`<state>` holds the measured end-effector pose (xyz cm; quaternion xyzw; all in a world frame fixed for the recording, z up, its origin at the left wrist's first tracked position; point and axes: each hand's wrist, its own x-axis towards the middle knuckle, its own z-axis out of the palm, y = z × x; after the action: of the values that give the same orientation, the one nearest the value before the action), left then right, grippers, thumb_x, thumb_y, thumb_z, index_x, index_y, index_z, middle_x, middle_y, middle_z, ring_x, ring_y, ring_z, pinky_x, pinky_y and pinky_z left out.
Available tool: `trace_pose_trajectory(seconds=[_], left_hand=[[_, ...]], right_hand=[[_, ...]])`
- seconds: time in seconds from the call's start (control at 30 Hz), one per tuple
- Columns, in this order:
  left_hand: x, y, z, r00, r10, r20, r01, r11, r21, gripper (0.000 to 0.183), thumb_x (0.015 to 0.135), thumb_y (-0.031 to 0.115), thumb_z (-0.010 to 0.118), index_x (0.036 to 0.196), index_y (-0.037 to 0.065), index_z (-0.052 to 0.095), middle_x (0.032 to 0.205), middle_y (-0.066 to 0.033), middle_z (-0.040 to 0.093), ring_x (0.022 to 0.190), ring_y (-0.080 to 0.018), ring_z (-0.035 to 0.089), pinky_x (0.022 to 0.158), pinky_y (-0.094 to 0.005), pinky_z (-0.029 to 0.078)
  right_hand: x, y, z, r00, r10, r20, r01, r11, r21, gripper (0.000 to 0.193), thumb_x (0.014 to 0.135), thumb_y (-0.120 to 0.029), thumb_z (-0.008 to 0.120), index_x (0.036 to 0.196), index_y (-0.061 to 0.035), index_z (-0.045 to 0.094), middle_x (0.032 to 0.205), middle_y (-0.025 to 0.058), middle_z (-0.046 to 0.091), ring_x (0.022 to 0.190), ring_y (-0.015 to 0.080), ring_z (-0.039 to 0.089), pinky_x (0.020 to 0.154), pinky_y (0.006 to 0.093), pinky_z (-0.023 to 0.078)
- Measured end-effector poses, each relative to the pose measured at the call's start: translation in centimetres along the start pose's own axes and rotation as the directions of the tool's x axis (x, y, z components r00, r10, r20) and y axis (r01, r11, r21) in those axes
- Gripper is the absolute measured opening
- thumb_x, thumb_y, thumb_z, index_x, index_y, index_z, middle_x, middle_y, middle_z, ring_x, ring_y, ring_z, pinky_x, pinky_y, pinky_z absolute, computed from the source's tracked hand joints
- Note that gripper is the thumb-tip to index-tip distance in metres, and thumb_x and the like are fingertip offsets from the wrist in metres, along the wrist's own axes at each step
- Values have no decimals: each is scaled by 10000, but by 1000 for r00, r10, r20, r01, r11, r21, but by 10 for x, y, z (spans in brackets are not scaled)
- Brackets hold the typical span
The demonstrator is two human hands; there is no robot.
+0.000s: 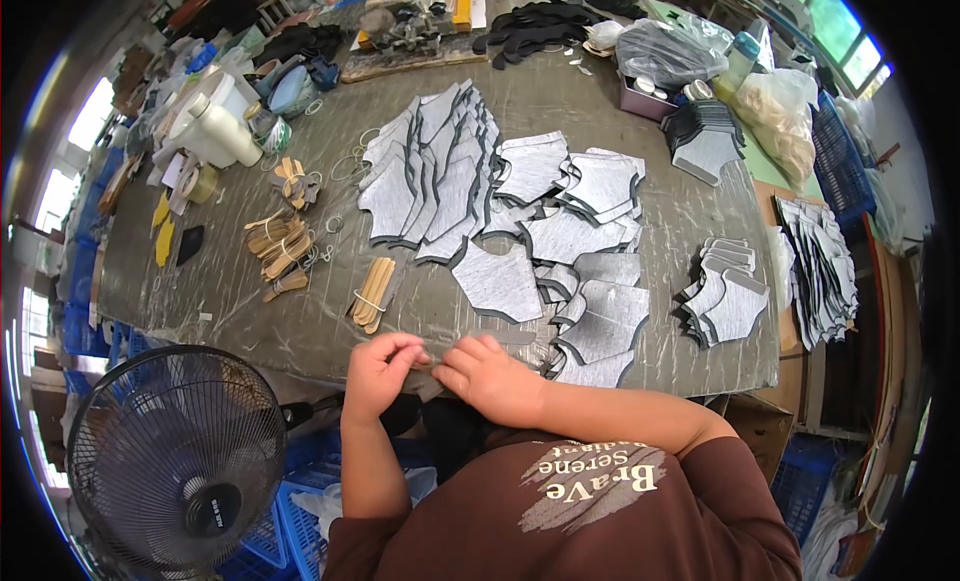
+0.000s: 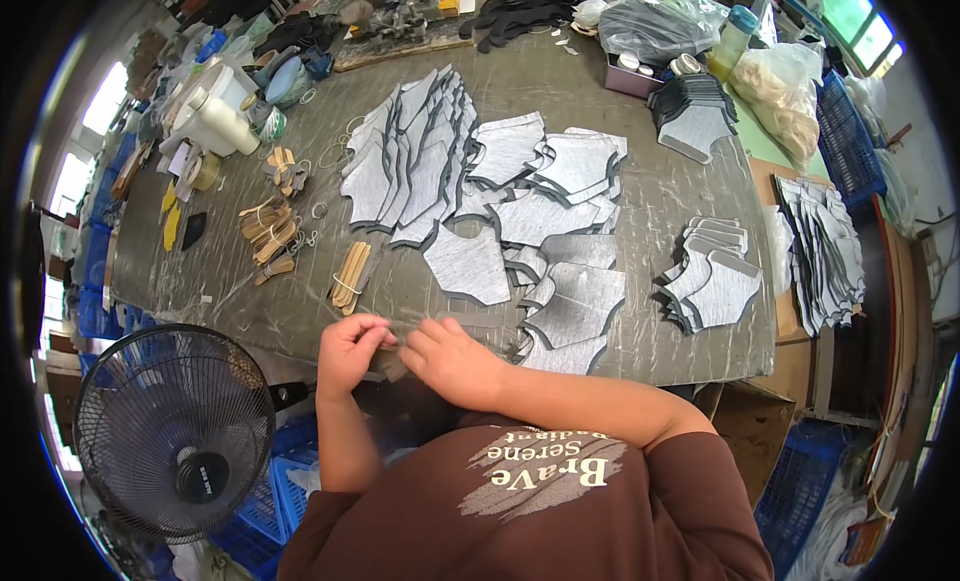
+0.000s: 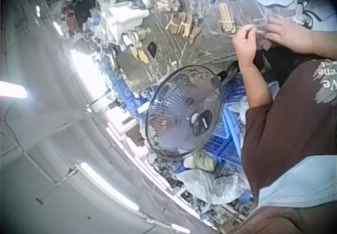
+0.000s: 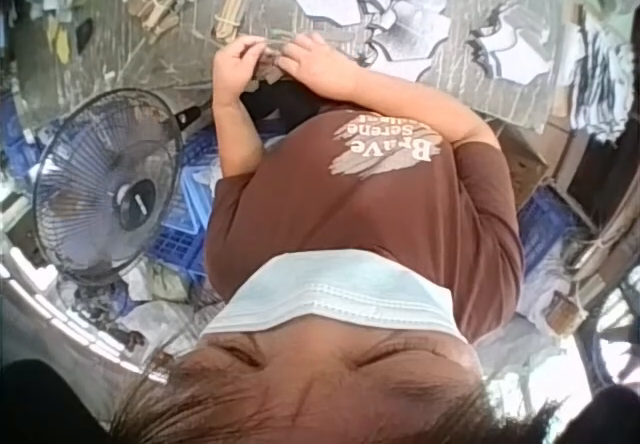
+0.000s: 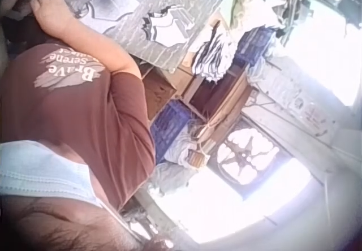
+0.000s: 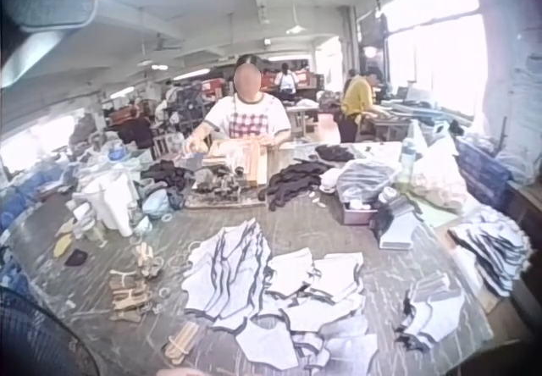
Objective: Applying adhesive to the edges of cut fabric shoe components using a small brush/stick.
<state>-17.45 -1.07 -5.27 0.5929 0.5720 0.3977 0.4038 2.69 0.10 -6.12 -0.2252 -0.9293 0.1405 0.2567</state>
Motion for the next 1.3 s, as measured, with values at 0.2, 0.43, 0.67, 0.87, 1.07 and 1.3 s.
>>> trace_pose_trajectory(seconds=[0.2,0.43,0.67,0.87,1.07,1.3], left_hand=[[30,15,26,899,395,190,-433,868,242,156,702,34,685,856,18,666,840,-71,631,831,-272,564,740,-347,465],[37,14,44,811,449,375,-580,701,414,122,702,34,672,819,12,649,825,-60,590,812,-248,540,736,-340,458],[19,-10,36,945,253,-206,-209,955,212,25,832,-7,572,825,-19,593,800,-98,610,684,-173,624,611,-279,482],[-12,16,67,902,259,-345,-150,938,312,44,773,-14,593,766,18,564,650,-103,563,517,-224,563,502,-319,464],[-8,35,78,925,372,-82,-275,802,530,87,772,43,593,756,39,508,690,-128,547,607,-339,558,534,-430,449],[-2,42,67,919,393,21,-352,795,494,53,797,24,572,807,25,519,728,-129,556,641,-339,564,573,-434,455]], right_hand=[[-23,-5,1,997,22,80,-19,999,-40,390,774,-146,519,1138,-16,574,988,60,545,975,230,499,826,360,396],[-26,-1,-3,986,145,84,-150,987,51,336,776,-100,543,1103,-34,588,1060,84,553,1021,258,499,845,377,397],[-15,8,-15,830,549,-101,-423,736,528,285,795,23,565,1075,-28,594,963,157,589,930,315,567,820,379,444],[0,23,-13,684,699,-208,-548,681,486,259,796,-36,586,1048,23,595,893,183,578,823,334,567,735,363,464],[-1,21,-3,696,711,-95,-561,622,546,250,810,-57,578,1045,24,602,924,191,579,839,339,575,750,380,471],[-1,24,-16,637,713,294,-563,170,809,282,912,-87,533,1172,19,560,957,75,642,765,105,583,677,247,477]])
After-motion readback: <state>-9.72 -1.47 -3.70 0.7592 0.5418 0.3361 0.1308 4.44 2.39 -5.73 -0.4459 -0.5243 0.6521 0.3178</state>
